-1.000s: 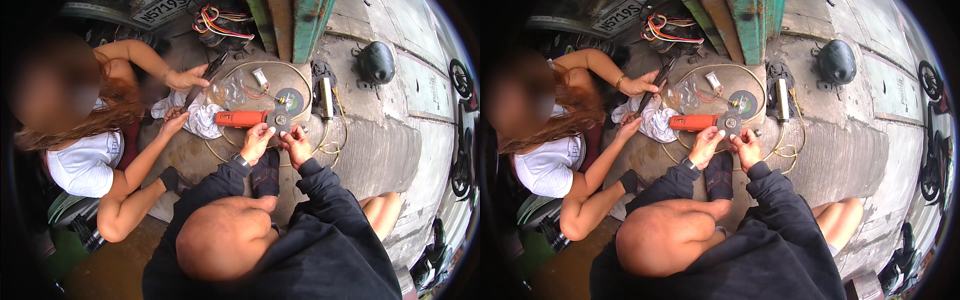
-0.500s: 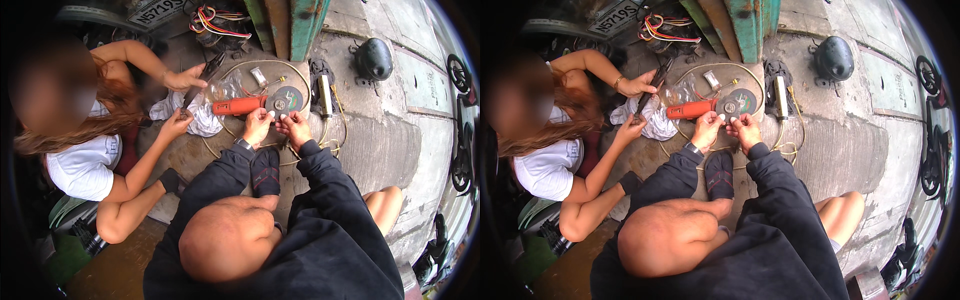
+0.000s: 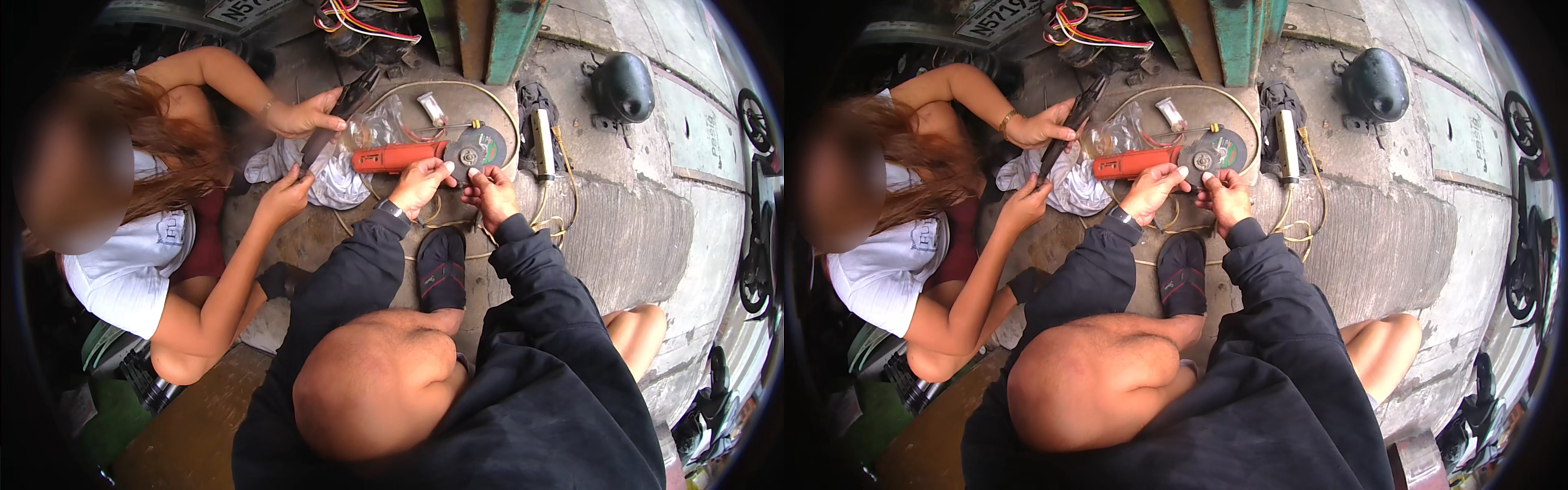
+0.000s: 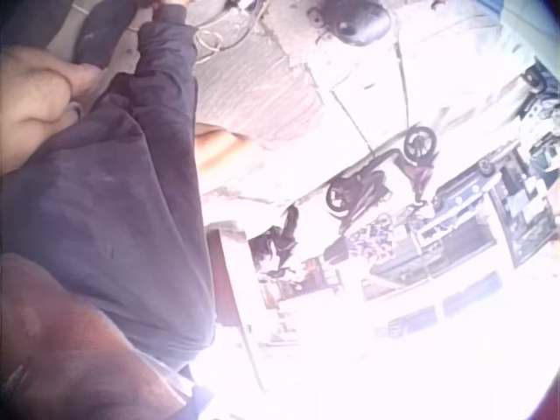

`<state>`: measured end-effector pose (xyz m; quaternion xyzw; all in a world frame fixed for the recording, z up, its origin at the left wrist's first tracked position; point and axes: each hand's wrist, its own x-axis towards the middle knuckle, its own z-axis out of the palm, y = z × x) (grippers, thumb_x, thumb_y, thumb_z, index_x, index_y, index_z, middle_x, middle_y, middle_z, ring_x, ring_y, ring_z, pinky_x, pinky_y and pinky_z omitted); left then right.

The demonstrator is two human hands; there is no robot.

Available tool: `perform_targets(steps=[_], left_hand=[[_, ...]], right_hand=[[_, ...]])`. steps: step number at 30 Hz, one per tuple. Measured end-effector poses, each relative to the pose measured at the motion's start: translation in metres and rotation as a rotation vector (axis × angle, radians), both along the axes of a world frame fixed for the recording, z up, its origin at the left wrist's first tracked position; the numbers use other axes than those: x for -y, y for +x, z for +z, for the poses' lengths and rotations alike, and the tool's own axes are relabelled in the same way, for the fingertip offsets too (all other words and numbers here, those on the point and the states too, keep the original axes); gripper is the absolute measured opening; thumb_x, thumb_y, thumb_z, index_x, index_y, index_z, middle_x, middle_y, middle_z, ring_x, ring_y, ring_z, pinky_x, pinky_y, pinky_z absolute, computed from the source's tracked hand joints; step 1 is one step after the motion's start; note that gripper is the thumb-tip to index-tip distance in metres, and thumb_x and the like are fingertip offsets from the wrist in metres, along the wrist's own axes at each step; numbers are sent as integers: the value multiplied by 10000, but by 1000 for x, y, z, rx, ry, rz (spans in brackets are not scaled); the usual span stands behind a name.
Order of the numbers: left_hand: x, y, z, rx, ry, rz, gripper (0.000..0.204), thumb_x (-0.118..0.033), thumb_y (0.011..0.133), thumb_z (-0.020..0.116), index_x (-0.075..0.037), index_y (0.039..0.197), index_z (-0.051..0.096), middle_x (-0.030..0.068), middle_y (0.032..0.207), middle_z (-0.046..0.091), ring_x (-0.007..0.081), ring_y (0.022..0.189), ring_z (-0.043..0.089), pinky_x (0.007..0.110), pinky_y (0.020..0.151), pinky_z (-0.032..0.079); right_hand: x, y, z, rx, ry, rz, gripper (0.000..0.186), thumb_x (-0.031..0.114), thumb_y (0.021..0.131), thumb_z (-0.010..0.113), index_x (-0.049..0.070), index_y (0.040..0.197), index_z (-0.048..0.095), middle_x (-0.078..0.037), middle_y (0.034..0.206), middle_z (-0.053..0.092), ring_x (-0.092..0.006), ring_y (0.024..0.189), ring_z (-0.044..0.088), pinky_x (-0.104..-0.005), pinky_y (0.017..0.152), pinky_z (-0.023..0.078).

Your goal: The person disassembles and services a handheld power tool on the floor, using a hammer and hands to remove parts, wipe the housing with a cloth, and reassemble the components.

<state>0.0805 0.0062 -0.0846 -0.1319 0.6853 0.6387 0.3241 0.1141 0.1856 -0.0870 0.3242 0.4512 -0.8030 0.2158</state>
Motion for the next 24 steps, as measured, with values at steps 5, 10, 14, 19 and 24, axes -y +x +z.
perform_targets(steps=[5,10,14,19,24], left_hand=[[2,1,0,18,73,15,243,-290,998,619,-53,1046,647,52,954,701,109,940,599,293,913,450],[-3,11,14,53,124,83,265,-273,1000,620,-36,1120,627,66,1004,695,142,964,645,296,935,477],[-4,12,11,40,116,101,261,-242,1002,620,-23,1144,616,63,995,691,147,969,662,297,910,508],[-7,15,9,26,117,154,234,-199,1000,615,4,1114,638,64,959,695,128,897,667,267,842,530],[-10,17,7,-13,82,142,232,-190,996,616,17,1097,647,61,932,697,118,851,664,257,804,538]], right_hand=[[-5,5,3,-20,-52,-15,127,135,974,630,61,1032,544,-47,890,641,-134,707,628,-300,631,578],[-30,29,4,20,-45,67,153,149,982,622,58,1085,557,-69,965,671,-144,759,639,-298,676,574],[-56,57,11,57,5,136,141,141,980,619,69,1088,564,-69,968,675,-145,759,633,-303,691,568],[-73,79,15,103,51,106,126,129,979,617,67,1078,570,-68,968,680,-139,756,630,-299,687,564],[-70,89,13,78,87,116,113,114,972,619,65,1064,574,-54,940,673,-133,754,620,-299,685,553]])
